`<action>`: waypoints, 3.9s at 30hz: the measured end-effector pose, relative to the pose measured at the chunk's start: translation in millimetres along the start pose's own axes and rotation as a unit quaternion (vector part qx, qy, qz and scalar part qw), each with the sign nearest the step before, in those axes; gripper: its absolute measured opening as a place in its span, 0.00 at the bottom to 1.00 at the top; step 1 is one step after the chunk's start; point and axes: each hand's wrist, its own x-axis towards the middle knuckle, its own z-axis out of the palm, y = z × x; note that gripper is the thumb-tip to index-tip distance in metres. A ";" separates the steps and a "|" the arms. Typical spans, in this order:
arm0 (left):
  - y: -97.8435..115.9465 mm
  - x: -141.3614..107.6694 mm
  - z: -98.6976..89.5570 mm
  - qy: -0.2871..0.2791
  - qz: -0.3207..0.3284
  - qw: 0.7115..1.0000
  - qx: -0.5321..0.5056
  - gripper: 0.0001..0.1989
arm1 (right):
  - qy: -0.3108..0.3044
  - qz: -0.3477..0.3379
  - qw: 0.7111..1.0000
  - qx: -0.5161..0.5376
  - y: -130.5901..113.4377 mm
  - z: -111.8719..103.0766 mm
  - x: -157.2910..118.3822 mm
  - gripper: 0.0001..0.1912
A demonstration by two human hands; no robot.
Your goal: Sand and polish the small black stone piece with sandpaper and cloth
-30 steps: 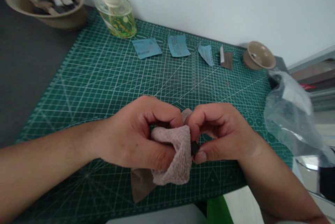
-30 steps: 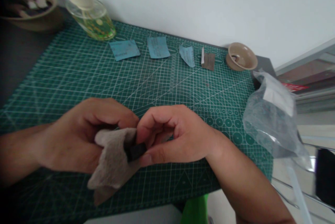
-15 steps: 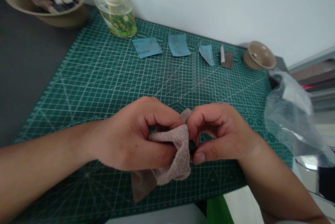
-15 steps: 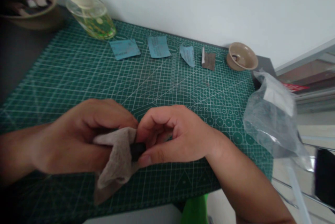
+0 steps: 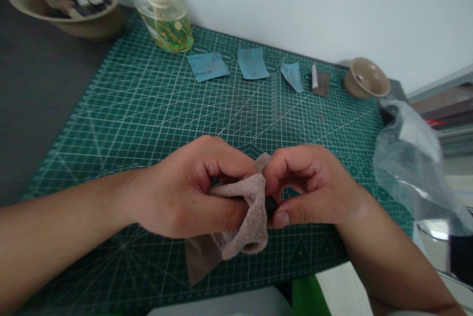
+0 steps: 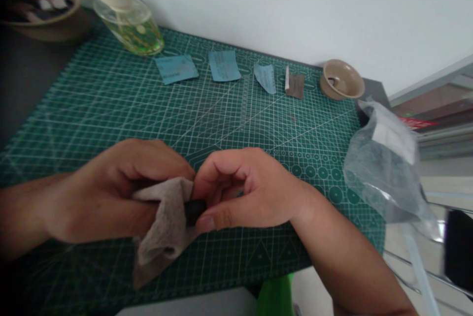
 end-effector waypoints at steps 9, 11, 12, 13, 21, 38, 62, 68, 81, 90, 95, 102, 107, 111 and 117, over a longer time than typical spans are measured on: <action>-1.1 2.2 -0.3 0.006 0.032 0.999 0.018 0.08 | -0.001 -0.010 1.000 -0.008 1.6 -0.6 -0.9 0.17; -1.2 2.8 0.0 0.009 0.027 0.999 0.018 0.09 | 0.001 -0.012 1.000 -0.007 2.2 -0.9 -0.7 0.17; -1.1 3.1 0.2 0.011 0.024 1.000 0.018 0.09 | 0.000 -0.013 1.000 -0.005 2.6 -1.0 -0.6 0.17; -0.9 3.3 0.3 0.012 0.022 1.000 0.016 0.09 | -0.001 -0.014 1.000 -0.003 2.9 -1.0 -0.4 0.17; -1.7 2.4 0.4 0.012 0.005 0.999 -0.030 0.08 | -0.022 0.044 0.995 0.083 4.4 1.4 -4.7 0.17; -2.1 2.1 -1.9 -0.001 0.009 1.000 -0.007 0.06 | -0.023 0.083 0.986 0.141 1.1 5.2 -7.1 0.11; -0.2 2.7 -1.3 -0.008 0.012 1.000 -0.005 0.05 | -0.021 0.056 0.992 0.114 2.4 5.1 -6.7 0.11; 0.1 1.9 -1.5 -0.009 -0.003 1.000 0.004 0.03 | -0.022 0.053 0.993 0.101 2.3 5.3 -5.9 0.11; -0.7 3.8 -2.2 -0.002 0.015 1.000 0.013 0.04 | -0.022 0.033 0.996 0.081 2.6 4.0 -6.2 0.12; -1.2 3.3 -2.1 0.008 0.021 0.999 0.031 0.05 | -0.022 -0.002 1.000 0.009 0.7 1.1 -2.9 0.13; -1.0 1.5 -2.1 0.000 0.007 0.999 0.031 0.04 | -0.026 -0.017 1.000 0.001 2.0 0.3 -3.9 0.14; -2.7 1.2 -0.4 0.004 0.003 1.000 0.021 0.04 | -0.022 -0.005 1.000 -0.007 0.5 1.6 -3.8 0.11; -0.7 1.4 -0.4 -0.003 0.000 1.000 -0.001 0.04 | -0.015 -0.001 1.000 -0.003 0.5 2.8 -3.2 0.11; -0.1 1.9 -1.2 -0.002 0.002 1.000 0.007 0.05 | -0.024 -0.016 1.000 -0.012 0.6 1.8 -3.1 0.11; -4.1 1.8 -0.8 0.003 0.022 0.999 0.036 0.06 | -0.025 -0.028 0.999 -0.034 -0.2 -0.1 -2.6 0.12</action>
